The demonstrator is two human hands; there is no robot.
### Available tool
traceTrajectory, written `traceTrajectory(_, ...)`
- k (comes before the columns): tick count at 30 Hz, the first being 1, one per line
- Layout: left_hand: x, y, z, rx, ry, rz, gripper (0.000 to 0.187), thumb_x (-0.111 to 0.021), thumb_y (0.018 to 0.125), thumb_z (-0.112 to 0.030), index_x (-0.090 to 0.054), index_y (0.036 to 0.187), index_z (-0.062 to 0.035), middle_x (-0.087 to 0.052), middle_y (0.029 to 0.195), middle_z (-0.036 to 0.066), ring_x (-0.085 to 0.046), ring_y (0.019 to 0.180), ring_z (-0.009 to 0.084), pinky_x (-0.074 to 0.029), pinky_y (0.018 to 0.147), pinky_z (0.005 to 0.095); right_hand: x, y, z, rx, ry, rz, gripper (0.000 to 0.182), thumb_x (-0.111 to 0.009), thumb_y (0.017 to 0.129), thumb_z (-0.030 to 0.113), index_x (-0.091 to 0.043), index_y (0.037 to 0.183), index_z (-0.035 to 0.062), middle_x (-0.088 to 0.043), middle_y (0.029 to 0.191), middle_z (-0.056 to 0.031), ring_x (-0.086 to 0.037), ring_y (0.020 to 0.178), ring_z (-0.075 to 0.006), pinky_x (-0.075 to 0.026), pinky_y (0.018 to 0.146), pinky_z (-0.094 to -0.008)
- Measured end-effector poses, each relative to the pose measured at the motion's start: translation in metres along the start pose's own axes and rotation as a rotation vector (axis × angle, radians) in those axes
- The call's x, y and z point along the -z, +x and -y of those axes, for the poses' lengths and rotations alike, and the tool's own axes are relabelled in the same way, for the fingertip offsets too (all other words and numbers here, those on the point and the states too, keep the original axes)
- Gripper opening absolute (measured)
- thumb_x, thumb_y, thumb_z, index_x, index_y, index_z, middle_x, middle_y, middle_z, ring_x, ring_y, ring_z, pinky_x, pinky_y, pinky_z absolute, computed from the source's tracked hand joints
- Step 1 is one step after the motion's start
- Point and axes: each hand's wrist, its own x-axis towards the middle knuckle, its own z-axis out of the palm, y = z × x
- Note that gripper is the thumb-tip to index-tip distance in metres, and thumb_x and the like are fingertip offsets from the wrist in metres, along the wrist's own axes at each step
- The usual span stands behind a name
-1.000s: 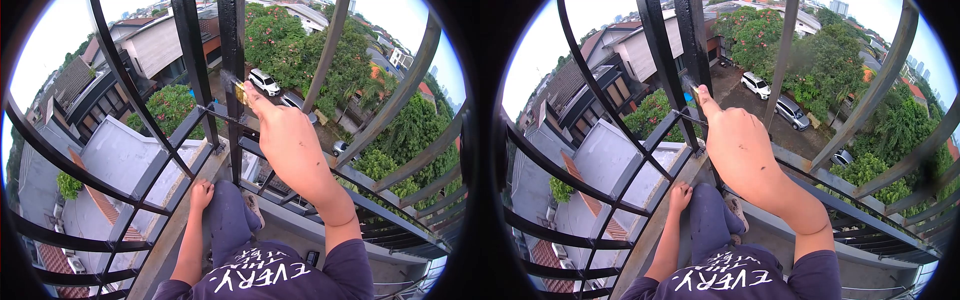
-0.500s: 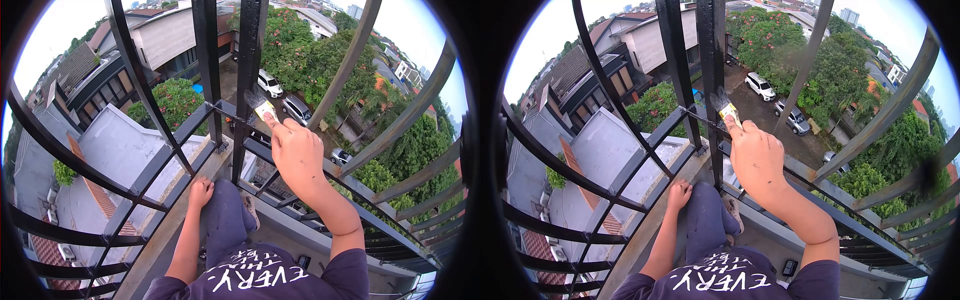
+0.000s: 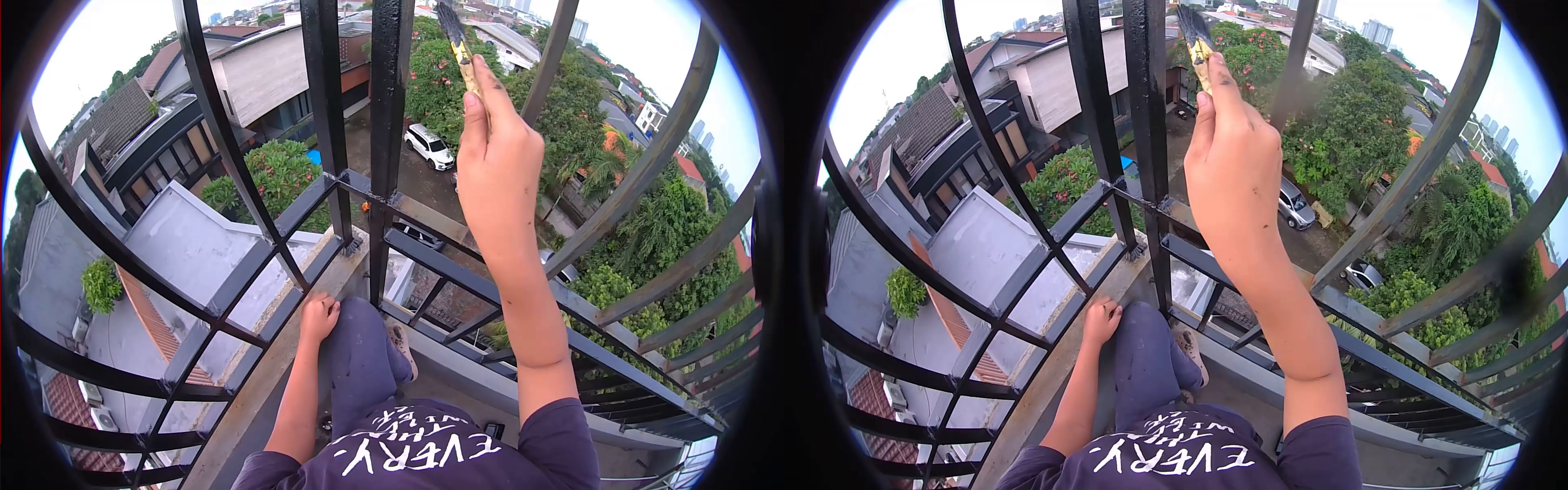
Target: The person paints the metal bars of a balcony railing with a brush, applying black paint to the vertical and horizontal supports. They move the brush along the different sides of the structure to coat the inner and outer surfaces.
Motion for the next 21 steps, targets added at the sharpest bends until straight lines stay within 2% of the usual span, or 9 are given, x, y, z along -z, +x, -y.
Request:
traceTrajectory(1, -0.001, -0.001, 0.001, 0.006, 0.004, -0.001, 0.019, -0.067, 0.086, -0.016, -0.064, 0.076, 0.0000, -0.059, 0.079, 0.015, -0.060, 0.083, 0.0374, -0.048, 0.078, 0.0463, -0.008, 0.001, -0.001, -0.044, 0.011, 0.028, 0.037, -0.058, 0.100, 0.009, -0.061, 0.136, 0.0010, -0.068, 0.081, -0.0244, -0.067, 0.071, -0.0415, -0.051, 0.065, -0.0467)
traceTrajectory(2, -0.002, -0.001, 0.002, 0.011, 0.009, -0.002, 0.019, -0.067, 0.086, -0.016, -0.065, 0.076, -0.0007, -0.059, 0.079, 0.014, -0.060, 0.083, 0.0364, -0.048, 0.081, 0.0456, -0.020, -0.003, -0.003, -0.095, 0.106, 0.123, 0.038, -0.055, 0.101, 0.010, -0.059, 0.137, 0.0008, -0.065, 0.077, -0.0274, -0.067, 0.070, -0.0426, -0.050, 0.064, -0.0467)
traceTrajectory(4, -0.002, -0.002, 0.004, 0.016, 0.011, 0.005, 0.019, -0.067, 0.085, -0.016, -0.065, 0.076, -0.0007, -0.059, 0.078, 0.014, -0.060, 0.083, 0.0368, -0.048, 0.082, 0.0457, -0.030, -0.016, 0.000, -0.245, 0.050, 0.296, 0.037, -0.054, 0.101, 0.012, -0.061, 0.135, 0.0007, -0.064, 0.077, -0.0286, -0.066, 0.071, -0.0437, -0.051, 0.066, -0.0479)
traceTrajectory(7, -0.004, -0.002, 0.003, 0.011, -0.004, -0.014, 0.019, -0.068, 0.085, -0.017, -0.064, 0.075, -0.0004, -0.059, 0.079, 0.014, -0.060, 0.081, 0.0370, -0.048, 0.081, 0.0463, -0.009, -0.028, -0.005, -0.265, 0.078, 0.418, 0.035, -0.054, 0.101, 0.013, -0.063, 0.133, 0.0004, -0.065, 0.079, -0.0289, -0.066, 0.073, -0.0441, -0.051, 0.069, -0.0495)
traceTrajectory(10, -0.004, -0.002, 0.003, 0.005, 0.013, -0.001, 0.020, -0.068, 0.085, -0.016, -0.064, 0.074, -0.0003, -0.059, 0.078, 0.015, -0.060, 0.080, 0.0373, -0.048, 0.080, 0.0466, 0.008, -0.037, -0.009, -0.285, 0.053, 0.517, 0.033, -0.057, 0.102, 0.015, -0.063, 0.132, 0.0024, -0.057, 0.077, -0.0289, -0.049, 0.059, -0.0361, -0.045, 0.064, -0.0390)
traceTrajectory(11, -0.004, -0.001, 0.004, 0.015, 0.004, 0.002, 0.020, -0.068, 0.085, -0.016, -0.063, 0.074, -0.0003, -0.059, 0.078, 0.015, -0.060, 0.080, 0.0374, -0.048, 0.080, 0.0467, 0.014, -0.035, -0.005, -0.277, 0.044, 0.440, 0.032, -0.056, 0.102, 0.015, -0.064, 0.129, 0.0009, -0.057, 0.076, -0.0284, -0.051, 0.059, -0.0365, -0.046, 0.065, -0.0405)
traceTrajectory(14, -0.007, -0.002, 0.006, 0.030, -0.005, 0.007, 0.020, -0.068, 0.085, -0.016, -0.063, 0.074, 0.0000, -0.058, 0.077, 0.015, -0.060, 0.079, 0.0380, -0.047, 0.079, 0.0471, 0.021, -0.010, 0.008, -0.264, 0.046, 0.203, 0.033, -0.053, 0.102, 0.013, -0.063, 0.130, -0.0001, -0.067, 0.081, -0.0285, -0.067, 0.077, -0.0438, -0.052, 0.072, -0.0505)
traceTrajectory(19, -0.006, -0.002, 0.004, -0.012, -0.005, -0.020, 0.021, -0.068, 0.085, -0.016, -0.062, 0.073, 0.0004, -0.057, 0.077, 0.016, -0.059, 0.077, 0.0389, -0.047, 0.077, 0.0484, -0.003, -0.002, -0.001, -0.161, -0.217, 0.385, 0.027, -0.047, 0.102, 0.016, -0.070, 0.108, 0.0034, -0.072, 0.087, -0.0207, -0.071, 0.088, -0.0389, -0.056, 0.078, -0.0492)
traceTrajectory(21, -0.004, -0.001, 0.005, -0.013, 0.014, -0.012, 0.021, -0.068, 0.085, -0.016, -0.062, 0.073, 0.0005, -0.057, 0.077, 0.016, -0.059, 0.077, 0.0391, -0.047, 0.076, 0.0485, 0.009, -0.003, 0.000, -0.148, -0.239, 0.446, 0.026, -0.048, 0.102, 0.017, -0.069, 0.110, 0.0041, -0.072, 0.086, -0.0207, -0.071, 0.088, -0.0396, -0.056, 0.078, -0.0496)
